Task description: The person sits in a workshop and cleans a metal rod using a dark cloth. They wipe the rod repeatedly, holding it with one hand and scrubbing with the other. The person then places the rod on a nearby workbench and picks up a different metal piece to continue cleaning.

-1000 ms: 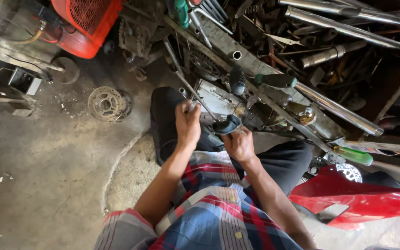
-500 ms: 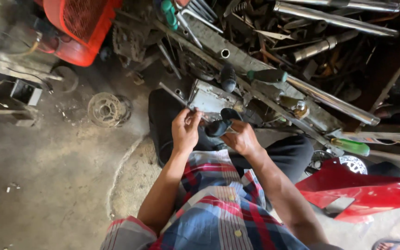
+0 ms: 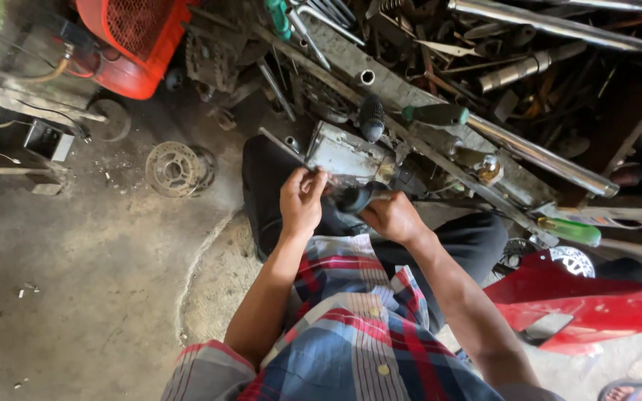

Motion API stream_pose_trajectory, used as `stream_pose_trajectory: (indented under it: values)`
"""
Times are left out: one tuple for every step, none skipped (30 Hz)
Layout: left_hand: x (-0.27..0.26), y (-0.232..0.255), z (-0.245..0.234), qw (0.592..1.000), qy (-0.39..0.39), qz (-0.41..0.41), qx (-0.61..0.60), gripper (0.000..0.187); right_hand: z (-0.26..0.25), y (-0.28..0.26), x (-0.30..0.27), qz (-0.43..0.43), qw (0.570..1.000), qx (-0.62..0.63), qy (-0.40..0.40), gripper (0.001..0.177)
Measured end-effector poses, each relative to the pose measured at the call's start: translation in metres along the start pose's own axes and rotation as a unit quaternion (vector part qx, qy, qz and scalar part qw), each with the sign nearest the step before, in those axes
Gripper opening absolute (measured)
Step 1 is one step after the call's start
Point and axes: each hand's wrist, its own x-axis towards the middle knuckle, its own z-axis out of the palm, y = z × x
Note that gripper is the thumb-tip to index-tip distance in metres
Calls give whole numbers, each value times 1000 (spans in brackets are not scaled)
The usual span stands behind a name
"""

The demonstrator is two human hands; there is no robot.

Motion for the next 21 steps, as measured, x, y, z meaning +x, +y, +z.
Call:
stream_pose_trajectory:
  values:
    - [1,-2,2,1000,0,-1,-1,14,6,1,-4,1,1000,0,-1,17]
    - [3,-5,4,1000,4,-3,-30,13,12,2,-8,26,999,13,41,15]
    - [8,-6,6,998,8,-1,-59,12,18,5,-8,47,995,25,85,13]
    - [10,-7,7,998,9,1,-60,12,13,-1,-1,44,995,24,85,13]
    - [8,-8,8,996,9,0,-85,12,10,-10,0,24,991,42,127,11]
    - [6,-9,9,994,10,-1,-109,13,6,-18,2,4,984,60,168,10]
    - [5,-7,8,994,7,-5,-109,13,9,-18,0,9,984,59,170,10]
    - [4,-5,7,991,-3,-4,-131,14,12,-19,-2,53,979,97,171,9]
    - [7,-3,7,988,-12,2,-154,15,13,-18,-1,93,971,134,172,8]
    - [8,-1,8,988,-14,2,-154,15,19,-16,1,93,971,133,174,8]
    - [6,0,7,984,-14,-7,-178,16,25,-15,1,134,948,222,185,9]
    - [4,1,5,979,-14,-17,-202,16,33,-15,1,173,915,308,194,10]
    - [5,3,6,979,-13,-17,-202,16,39,-10,1,173,915,308,192,10]
    - [6,5,6,978,-9,-19,-210,16,46,-5,1,176,871,411,203,13]
    - [5,6,6,976,-5,-23,-217,16,52,-1,-1,180,816,508,211,16]
    - [3,9,5,976,-3,-25,-217,16,53,-2,-2,182,816,508,209,16]
    - [4,12,5,976,-6,-23,-217,17,53,-2,-2,182,786,550,213,18]
    - [4,15,6,976,-9,-21,-217,19,52,-2,-1,181,755,592,217,20]
    - [7,16,3,976,-10,-22,-217,19,49,0,-2,181,755,591,219,20]
    - [9,17,0,974,-2,-7,-228,17,47,2,-2,190,736,605,236,19]
    - [11,18,-3,971,8,8,-239,15,44,4,-3,198,717,619,251,19]
